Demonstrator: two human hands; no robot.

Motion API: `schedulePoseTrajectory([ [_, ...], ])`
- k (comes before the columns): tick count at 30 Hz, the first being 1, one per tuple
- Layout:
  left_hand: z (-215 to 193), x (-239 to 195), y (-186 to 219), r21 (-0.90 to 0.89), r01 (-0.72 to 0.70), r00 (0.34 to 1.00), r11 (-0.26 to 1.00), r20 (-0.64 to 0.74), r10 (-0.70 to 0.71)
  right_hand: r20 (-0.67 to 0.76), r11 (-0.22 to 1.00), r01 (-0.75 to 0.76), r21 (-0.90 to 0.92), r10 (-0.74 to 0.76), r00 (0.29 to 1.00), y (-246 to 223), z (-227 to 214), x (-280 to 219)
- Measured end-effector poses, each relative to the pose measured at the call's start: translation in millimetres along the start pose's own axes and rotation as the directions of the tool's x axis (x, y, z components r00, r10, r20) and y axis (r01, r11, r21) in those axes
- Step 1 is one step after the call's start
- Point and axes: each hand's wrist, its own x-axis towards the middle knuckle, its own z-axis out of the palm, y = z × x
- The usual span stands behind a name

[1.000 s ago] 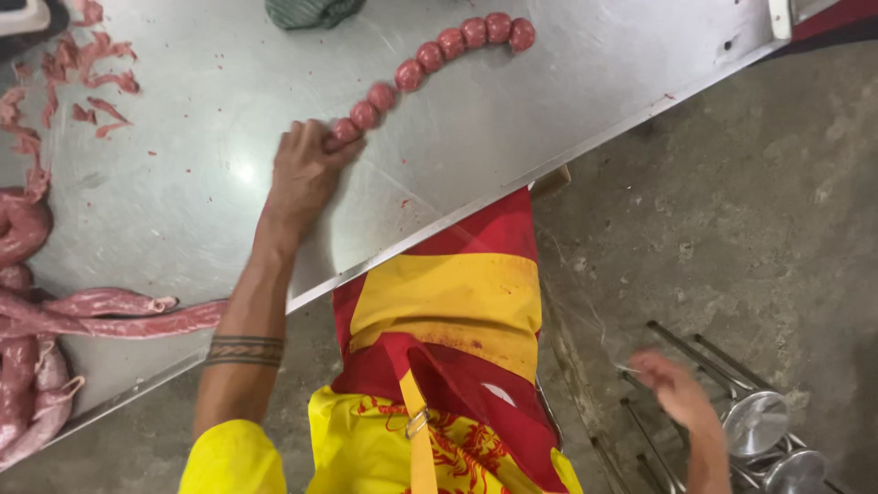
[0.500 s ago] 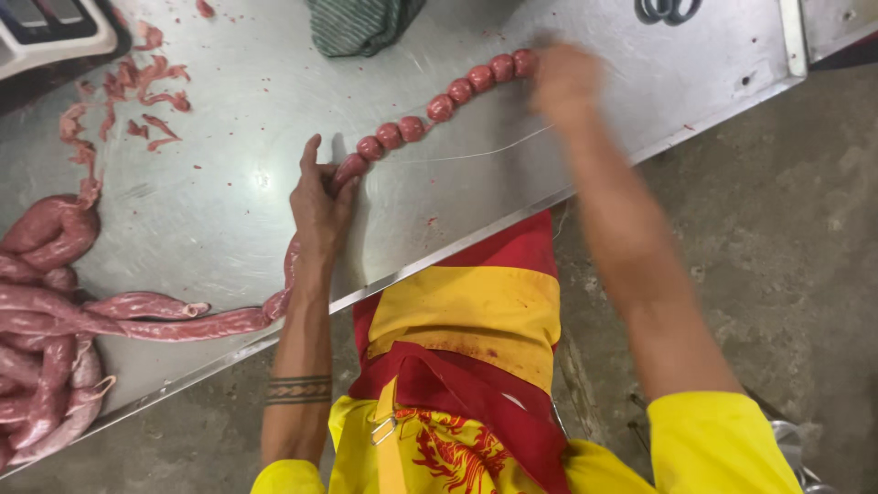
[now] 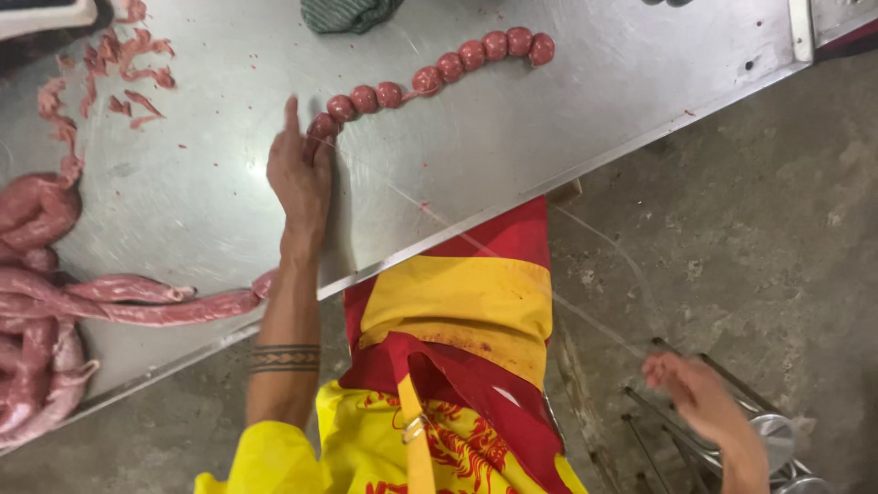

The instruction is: The person ties meat-filled casings with string to form individual links on a metal table, occasionally using scissors to cut the string.

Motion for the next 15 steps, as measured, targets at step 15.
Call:
schedulePoseTrajectory([
  [15,-60,-22,5,0.121,-0.384,0.879,0.915,0.351,0.322,-0.442,0.617,0.249,0.746,0.179,0.879,-157,-150,326],
])
